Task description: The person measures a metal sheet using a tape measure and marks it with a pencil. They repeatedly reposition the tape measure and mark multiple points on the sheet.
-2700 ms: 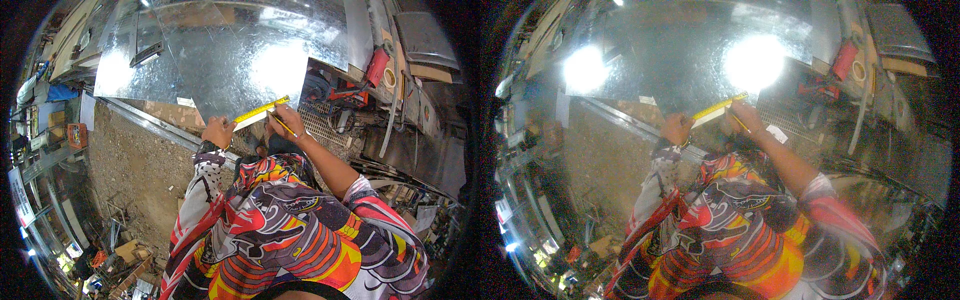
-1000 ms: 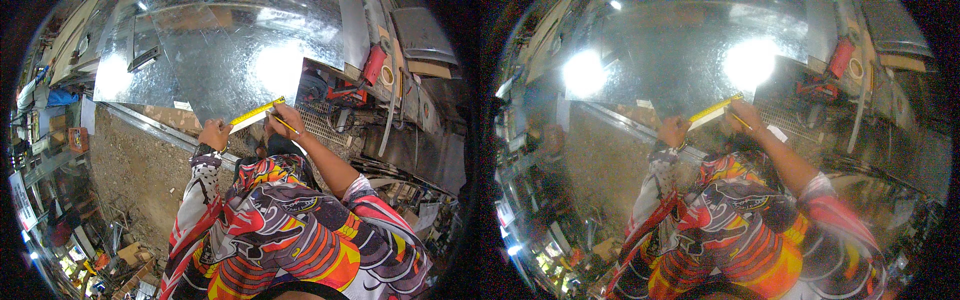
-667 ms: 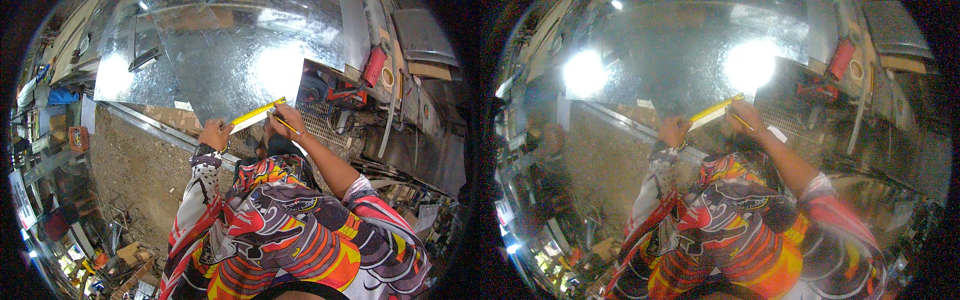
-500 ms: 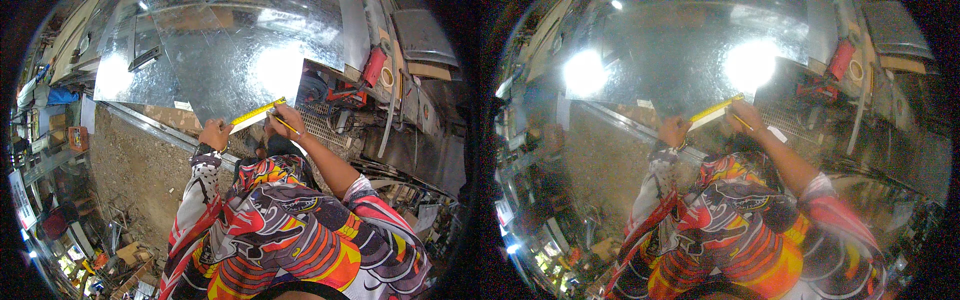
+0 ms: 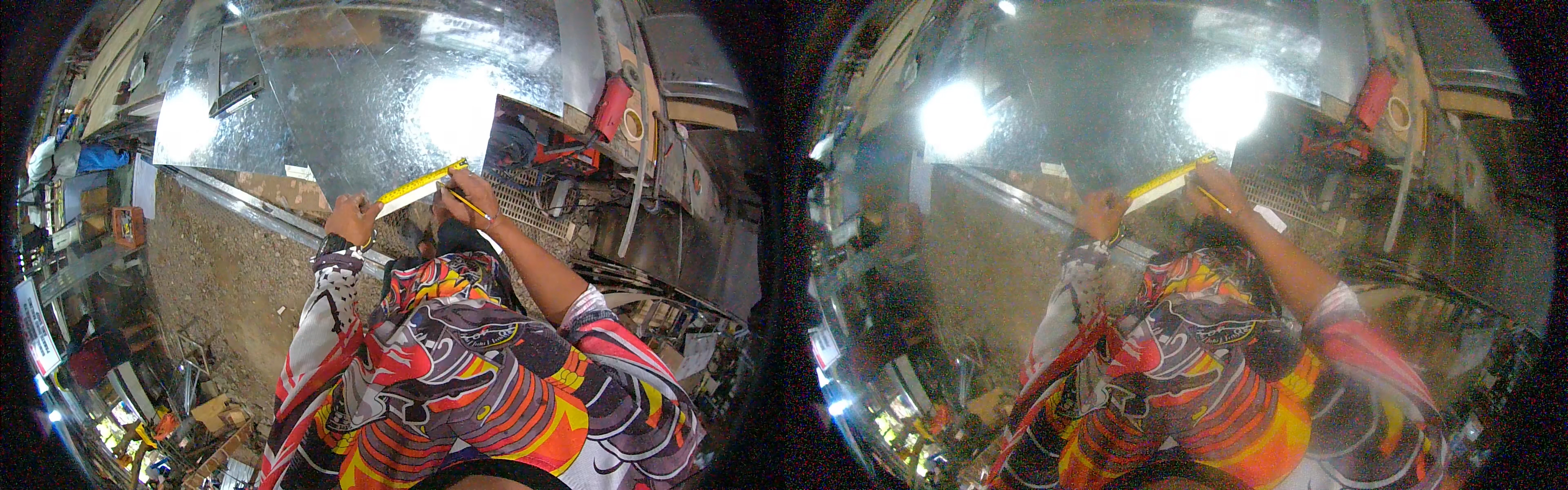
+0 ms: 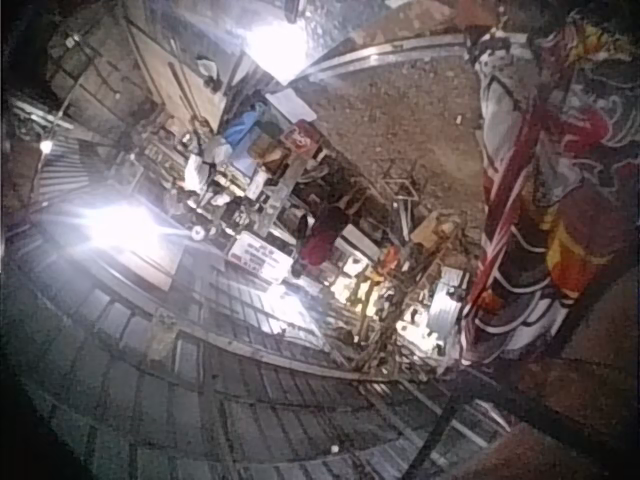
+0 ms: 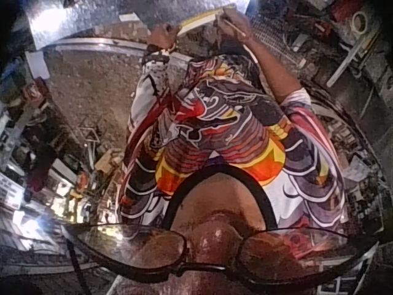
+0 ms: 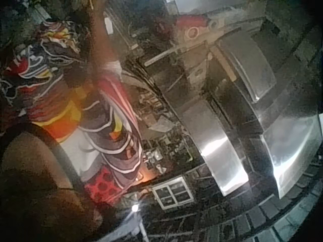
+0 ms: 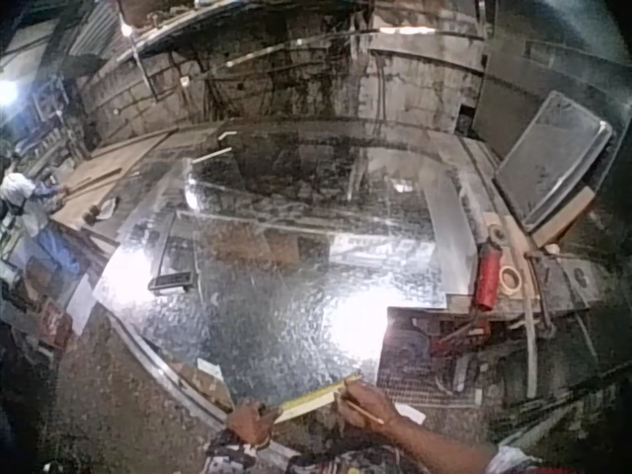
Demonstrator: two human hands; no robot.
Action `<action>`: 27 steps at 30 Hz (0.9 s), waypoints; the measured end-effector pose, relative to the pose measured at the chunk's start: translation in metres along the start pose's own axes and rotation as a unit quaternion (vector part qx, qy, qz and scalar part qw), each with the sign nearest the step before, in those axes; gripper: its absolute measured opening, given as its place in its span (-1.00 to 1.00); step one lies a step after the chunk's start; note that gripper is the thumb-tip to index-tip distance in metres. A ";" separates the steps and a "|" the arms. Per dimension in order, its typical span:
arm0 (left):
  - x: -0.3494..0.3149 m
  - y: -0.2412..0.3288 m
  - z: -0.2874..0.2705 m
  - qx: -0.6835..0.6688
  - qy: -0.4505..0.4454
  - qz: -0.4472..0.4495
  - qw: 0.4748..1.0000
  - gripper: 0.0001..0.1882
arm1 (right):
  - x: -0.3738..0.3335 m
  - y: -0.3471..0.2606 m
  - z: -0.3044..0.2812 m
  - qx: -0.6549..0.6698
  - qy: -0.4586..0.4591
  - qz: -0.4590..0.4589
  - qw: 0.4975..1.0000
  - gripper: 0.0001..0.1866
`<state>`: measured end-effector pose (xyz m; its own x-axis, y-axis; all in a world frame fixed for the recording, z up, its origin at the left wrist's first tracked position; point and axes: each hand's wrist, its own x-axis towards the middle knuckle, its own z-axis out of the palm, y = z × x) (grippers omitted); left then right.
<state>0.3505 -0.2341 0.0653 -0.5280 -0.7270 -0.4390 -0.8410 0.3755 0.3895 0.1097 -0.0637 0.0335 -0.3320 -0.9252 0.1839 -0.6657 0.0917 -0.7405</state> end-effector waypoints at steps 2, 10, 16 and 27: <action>0.000 -0.003 0.005 0.001 0.014 -0.003 1.000 -0.48 | 0.000 -0.002 0.001 -0.015 -0.001 0.010 1.000 -0.56; 0.007 -0.011 0.009 0.014 -0.009 0.004 1.000 -0.47 | 0.000 0.001 0.003 -0.010 -0.005 0.020 1.000 -0.56; 0.006 -0.015 0.004 0.008 -0.042 -0.002 0.999 -0.47 | 0.001 0.001 0.007 -0.002 0.001 -0.009 1.000 -0.57; 0.005 -0.006 0.000 0.017 -0.037 -0.021 0.999 -0.49 | 0.005 -0.004 0.002 -0.017 -0.013 -0.016 1.000 -0.65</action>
<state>0.3535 -0.2402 0.0609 -0.4990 -0.6982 -0.5134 -0.8650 0.3658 0.3434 0.1126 -0.0697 0.0362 -0.2919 -0.9374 0.1900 -0.6988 0.0734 -0.7115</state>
